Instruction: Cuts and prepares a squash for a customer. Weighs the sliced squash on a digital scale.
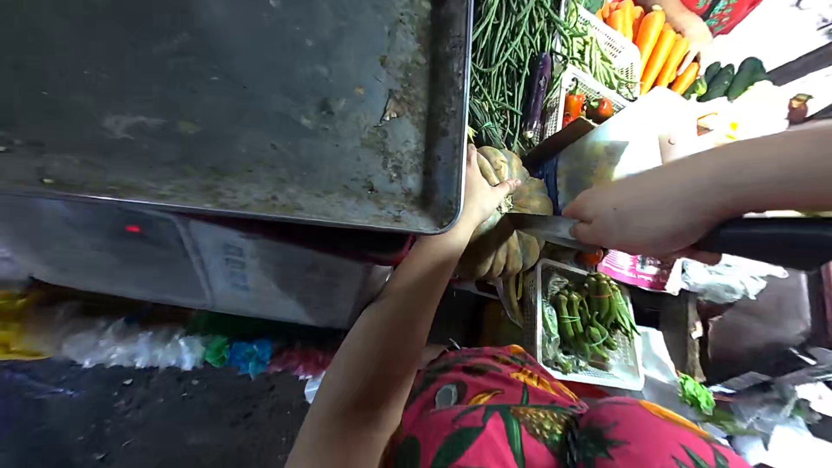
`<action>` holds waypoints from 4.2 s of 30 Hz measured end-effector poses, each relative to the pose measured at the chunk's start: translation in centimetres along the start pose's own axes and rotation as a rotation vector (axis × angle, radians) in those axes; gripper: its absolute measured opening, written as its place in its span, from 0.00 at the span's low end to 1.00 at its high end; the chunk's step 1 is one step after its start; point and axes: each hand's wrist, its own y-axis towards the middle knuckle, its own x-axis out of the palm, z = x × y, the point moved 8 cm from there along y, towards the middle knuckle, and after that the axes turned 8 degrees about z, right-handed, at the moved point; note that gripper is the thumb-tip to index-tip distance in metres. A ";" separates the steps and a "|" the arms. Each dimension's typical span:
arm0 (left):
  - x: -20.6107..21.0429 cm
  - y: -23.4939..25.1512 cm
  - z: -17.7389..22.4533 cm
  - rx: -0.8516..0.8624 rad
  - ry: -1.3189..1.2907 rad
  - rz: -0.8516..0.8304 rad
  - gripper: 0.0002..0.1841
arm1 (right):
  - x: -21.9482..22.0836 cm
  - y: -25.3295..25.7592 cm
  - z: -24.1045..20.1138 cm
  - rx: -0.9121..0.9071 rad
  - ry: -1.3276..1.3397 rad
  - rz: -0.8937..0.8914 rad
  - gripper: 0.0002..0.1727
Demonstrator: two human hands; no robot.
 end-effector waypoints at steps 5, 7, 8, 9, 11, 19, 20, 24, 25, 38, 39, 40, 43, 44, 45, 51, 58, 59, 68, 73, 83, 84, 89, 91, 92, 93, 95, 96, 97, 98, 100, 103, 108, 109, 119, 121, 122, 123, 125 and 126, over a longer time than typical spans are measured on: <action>2.7 2.4 -1.5 0.221 0.052 0.360 0.59 | 7.3 5.9 -1.7 -0.169 0.177 0.098 0.15; 5.8 4.5 -2.7 0.284 0.086 0.447 0.64 | 8.6 5.4 -2.4 -0.045 0.278 0.088 0.19; 6.6 4.7 -2.4 0.311 0.122 0.421 0.66 | 9.1 5.1 -2.4 -0.013 0.322 0.096 0.19; 6.4 4.5 -1.7 0.339 0.161 0.402 0.66 | 9.5 5.0 -2.5 -0.002 0.354 0.115 0.19; 3.8 2.5 0.1 0.373 0.235 0.303 0.61 | 10.0 5.2 -2.6 -0.009 0.399 0.155 0.18; 1.4 0.3 2.6 0.101 0.259 -0.003 0.57 | 9.5 -0.5 0.0 0.021 0.155 0.224 0.24; 2.2 0.7 2.9 0.120 0.282 0.043 0.56 | 10.2 -0.8 0.4 0.035 0.186 0.194 0.23; 4.2 1.7 4.2 0.232 0.376 0.095 0.55 | 13.7 0.7 0.3 0.025 0.407 0.093 0.20; 4.3 1.9 4.4 0.238 0.388 0.085 0.55 | 14.6 1.5 0.2 0.023 0.450 0.093 0.21; 3.7 4.4 3.3 0.156 0.414 0.041 0.53 | 22.0 11.3 -3.6 -0.141 1.008 0.562 0.26; 3.6 4.0 3.5 0.179 0.411 0.050 0.53 | 21.9 11.5 -3.5 -0.169 1.110 0.555 0.26; 3.5 3.6 3.5 0.200 0.399 0.061 0.52 | 22.1 12.0 -3.6 -0.181 1.174 0.544 0.25; 3.7 2.6 3.7 0.220 0.393 0.065 0.50 | 23.3 13.4 -4.8 -0.133 1.204 0.655 0.24; 3.8 2.6 3.7 0.214 0.409 0.064 0.50 | 23.6 13.7 -5.2 -0.116 1.192 0.699 0.25; 3.9 2.6 3.8 0.213 0.431 0.063 0.50 | 23.8 14.0 -5.5 -0.108 1.183 0.747 0.25; 4.4 4.5 4.0 0.212 0.450 0.034 0.49 | 24.1 18.1 -6.9 -0.114 1.261 1.000 0.20; 5.1 2.5 3.6 0.244 0.467 0.030 0.48 | 27.5 17.5 -5.1 -0.158 1.534 0.668 0.15; 5.4 1.9 3.2 0.224 0.464 0.030 0.48 | 28.1 17.8 -5.1 -0.139 1.552 0.612 0.13; 5.4 2.8 2.8 0.156 0.462 -0.005 0.46 | 26.8 23.0 -7.0 -0.184 1.434 0.680 0.32; 5.4 3.8 1.7 0.066 0.394 -0.046 0.47 | 26.7 20.5 -6.2 -0.150 1.520 0.616 0.17; 0.7 -4.6 7.1 0.306 0.183 -0.205 0.30 | 20.8 2.2 0.7 -0.390 1.444 0.347 0.16; 0.0 -6.2 7.6 0.373 0.186 -0.127 0.32 | 19.5 1.4 1.1 -0.390 1.413 0.326 0.16; 0.1 -7.7 8.6 0.568 0.392 0.252 0.50 | 14.1 -1.2 2.1 -0.294 1.143 0.284 0.18; -0.7 -6.4 8.9 0.583 0.412 0.344 0.48 | 12.4 -0.8 2.3 -0.278 1.119 0.284 0.18; -1.1 -5.5 9.2 0.562 0.406 0.333 0.47 | 11.7 -0.5 2.3 -0.261 1.097 0.296 0.17; -1.4 -4.6 9.4 0.526 0.398 0.298 0.46 | 11.1 -0.3 2.4 -0.235 1.060 0.312 0.17; -2.1 -3.0 9.9 0.467 0.389 0.231 0.45 | 9.8 -0.3 2.4 -0.178 0.984 0.348 0.17; -2.2 -2.4 10.0 0.456 0.386 0.210 0.45 | 9.2 -0.6 2.2 -0.162 0.948 0.356 0.18; -2.4 -2.0 10.1 0.452 0.391 0.196 0.45 | 8.9 -0.9 1.8 -0.154 0.907 0.365 0.18; -2.6 -1.7 10.1 0.456 0.401 0.189 0.45 | 8.8 -1.0 1.2 -0.148 0.863 0.383 0.17; -3.0 -1.1 10.0 0.456 0.398 0.185 0.45 | 10.3 0.0 -0.4 -0.143 0.807 0.445 0.13; -3.8 -0.2 9.9 0.447 0.350 0.207 0.44 | 13.6 3.0 -2.6 -0.135 0.896 0.516 0.20; -1.9 -3.7 10.0 0.560 0.422 0.259 0.47 | 17.5 5.5 -3.9 -0.145 0.981 0.564 0.19; -1.1 -4.8 10.0 0.606 0.437 0.303 0.47 | 18.1 5.7 -3.7 -0.159 0.990 0.565 0.20; 2.7 -10.5 8.3 0.904 0.501 0.618 0.46 | 20.1 4.1 -1.8 -0.232 1.101 0.431 0.18; 2.6 -10.4 8.1 0.910 0.517 0.632 0.47 | 20.2 4.2 -1.9 -0.260 1.097 0.429 0.17; 2.5 -10.3 8.2 0.908 0.521 0.625 0.47 | 20.3 4.2 -1.9 -0.273 1.101 0.439 0.17; 2.4 -10.0 8.5 0.906 0.521 0.618 0.47 | 20.6 4.0 -1.9 -0.282 1.108 0.453 0.17; 1.5 -9.0 9.0 0.883 0.499 0.585 0.46 | 22.4 2.5 -2.0 -0.306 1.127 0.492 0.18; 0.7 -8.2 9.2 0.856 0.470 0.563 0.46 | 23.8 1.3 -1.8 -0.320 1.141 0.522 0.18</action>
